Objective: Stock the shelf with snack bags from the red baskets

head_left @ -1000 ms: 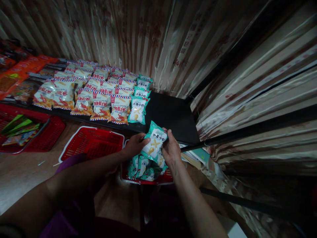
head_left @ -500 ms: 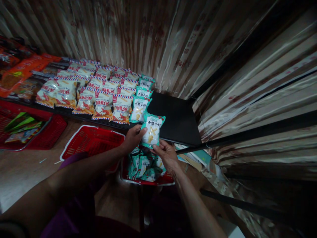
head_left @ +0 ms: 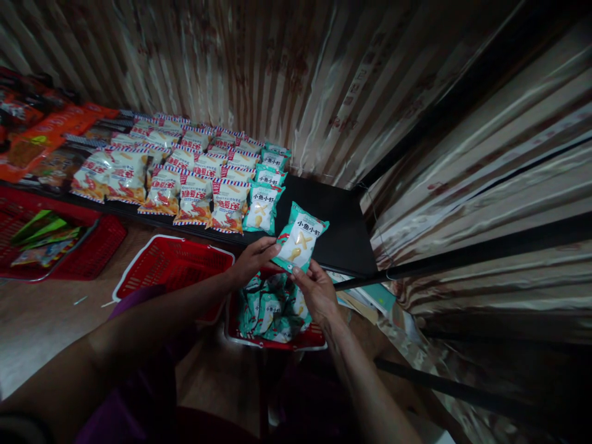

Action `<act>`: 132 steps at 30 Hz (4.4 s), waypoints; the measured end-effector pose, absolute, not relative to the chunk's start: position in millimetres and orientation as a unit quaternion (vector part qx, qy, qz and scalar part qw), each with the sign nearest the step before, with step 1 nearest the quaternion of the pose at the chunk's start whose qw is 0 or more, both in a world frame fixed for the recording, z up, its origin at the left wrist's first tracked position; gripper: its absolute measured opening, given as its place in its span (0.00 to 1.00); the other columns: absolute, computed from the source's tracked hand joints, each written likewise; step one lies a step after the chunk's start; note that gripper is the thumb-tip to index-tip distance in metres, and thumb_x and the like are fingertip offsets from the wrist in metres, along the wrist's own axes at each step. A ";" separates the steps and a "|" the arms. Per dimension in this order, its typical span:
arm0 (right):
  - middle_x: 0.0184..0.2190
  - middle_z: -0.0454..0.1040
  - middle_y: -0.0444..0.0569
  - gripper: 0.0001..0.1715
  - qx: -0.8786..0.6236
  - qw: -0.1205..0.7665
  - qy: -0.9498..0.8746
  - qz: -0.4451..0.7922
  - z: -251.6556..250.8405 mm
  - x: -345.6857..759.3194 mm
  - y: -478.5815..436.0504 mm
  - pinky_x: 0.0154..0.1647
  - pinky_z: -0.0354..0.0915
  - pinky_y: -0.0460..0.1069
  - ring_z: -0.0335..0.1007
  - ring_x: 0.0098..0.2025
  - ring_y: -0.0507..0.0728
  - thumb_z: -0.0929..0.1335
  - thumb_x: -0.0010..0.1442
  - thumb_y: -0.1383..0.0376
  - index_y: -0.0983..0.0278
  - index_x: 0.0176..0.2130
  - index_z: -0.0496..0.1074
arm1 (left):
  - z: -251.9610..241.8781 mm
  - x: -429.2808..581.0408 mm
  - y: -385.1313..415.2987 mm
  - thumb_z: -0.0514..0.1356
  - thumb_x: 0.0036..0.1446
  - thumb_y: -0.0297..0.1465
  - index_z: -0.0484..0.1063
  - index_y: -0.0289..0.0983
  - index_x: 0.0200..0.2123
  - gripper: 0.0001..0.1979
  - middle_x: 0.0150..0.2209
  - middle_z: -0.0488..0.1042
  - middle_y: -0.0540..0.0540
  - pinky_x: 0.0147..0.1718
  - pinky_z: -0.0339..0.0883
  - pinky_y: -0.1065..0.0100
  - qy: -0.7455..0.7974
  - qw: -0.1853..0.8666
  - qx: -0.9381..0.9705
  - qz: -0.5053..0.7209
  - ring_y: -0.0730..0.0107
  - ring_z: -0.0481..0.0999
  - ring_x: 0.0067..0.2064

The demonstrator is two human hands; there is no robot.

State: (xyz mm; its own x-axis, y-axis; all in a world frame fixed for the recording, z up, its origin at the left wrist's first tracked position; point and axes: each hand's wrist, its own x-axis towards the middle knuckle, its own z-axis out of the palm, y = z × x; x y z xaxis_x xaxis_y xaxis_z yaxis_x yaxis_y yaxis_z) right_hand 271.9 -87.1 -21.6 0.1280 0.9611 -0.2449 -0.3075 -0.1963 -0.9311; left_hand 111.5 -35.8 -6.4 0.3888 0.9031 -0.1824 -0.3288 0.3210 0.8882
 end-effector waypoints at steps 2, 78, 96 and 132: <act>0.35 0.79 0.42 0.25 -0.519 0.554 -0.305 0.575 -20.2 273.7 -85.2 0.33 0.67 0.43 0.72 0.32 0.50 0.76 0.44 0.63 0.58 0.44 0.73 | -9.3 112.1 -37.3 0.68 0.42 0.43 0.69 0.33 0.46 0.30 0.38 0.76 0.44 0.36 0.72 0.64 0.332 0.757 0.386 0.411 0.66 0.76 0.34; 0.53 0.69 0.65 0.44 -0.678 0.394 -0.587 0.202 -36.4 214.7 -2.7 0.54 0.60 0.59 0.66 0.54 0.66 0.61 0.55 0.45 0.73 0.60 0.60 | -60.9 81.4 -7.7 0.48 0.60 0.25 0.51 0.32 0.62 0.26 0.61 0.58 0.31 0.55 0.64 0.52 0.456 0.213 0.715 0.485 0.57 0.64 0.59; 0.57 0.65 0.62 0.48 -0.697 0.397 -0.555 0.222 -29.4 208.7 -2.7 0.52 0.61 0.57 0.65 0.55 0.65 0.61 0.55 0.46 0.67 0.65 0.47 | -49.7 86.8 -9.7 0.47 0.59 0.24 0.47 0.33 0.63 0.28 0.62 0.54 0.32 0.56 0.63 0.53 0.465 0.235 0.703 0.484 0.59 0.65 0.58; 0.60 0.62 0.62 0.51 -0.670 0.452 -0.545 0.221 -29.2 209.0 0.6 0.53 0.62 0.57 0.63 0.58 0.64 0.64 0.54 0.48 0.66 0.66 0.41 | -45.0 95.0 -10.8 0.49 0.56 0.25 0.50 0.32 0.63 0.30 0.64 0.51 0.32 0.55 0.65 0.56 0.471 0.306 0.692 0.454 0.64 0.72 0.49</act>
State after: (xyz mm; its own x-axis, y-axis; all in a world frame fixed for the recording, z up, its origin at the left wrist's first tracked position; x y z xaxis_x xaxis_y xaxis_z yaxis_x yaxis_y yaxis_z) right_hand 209.0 0.6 -29.2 0.3071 0.9312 0.1965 0.5308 0.0038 -0.8475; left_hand 95.0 -10.8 -45.0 0.1445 0.9291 0.3403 0.3745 -0.3697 0.8504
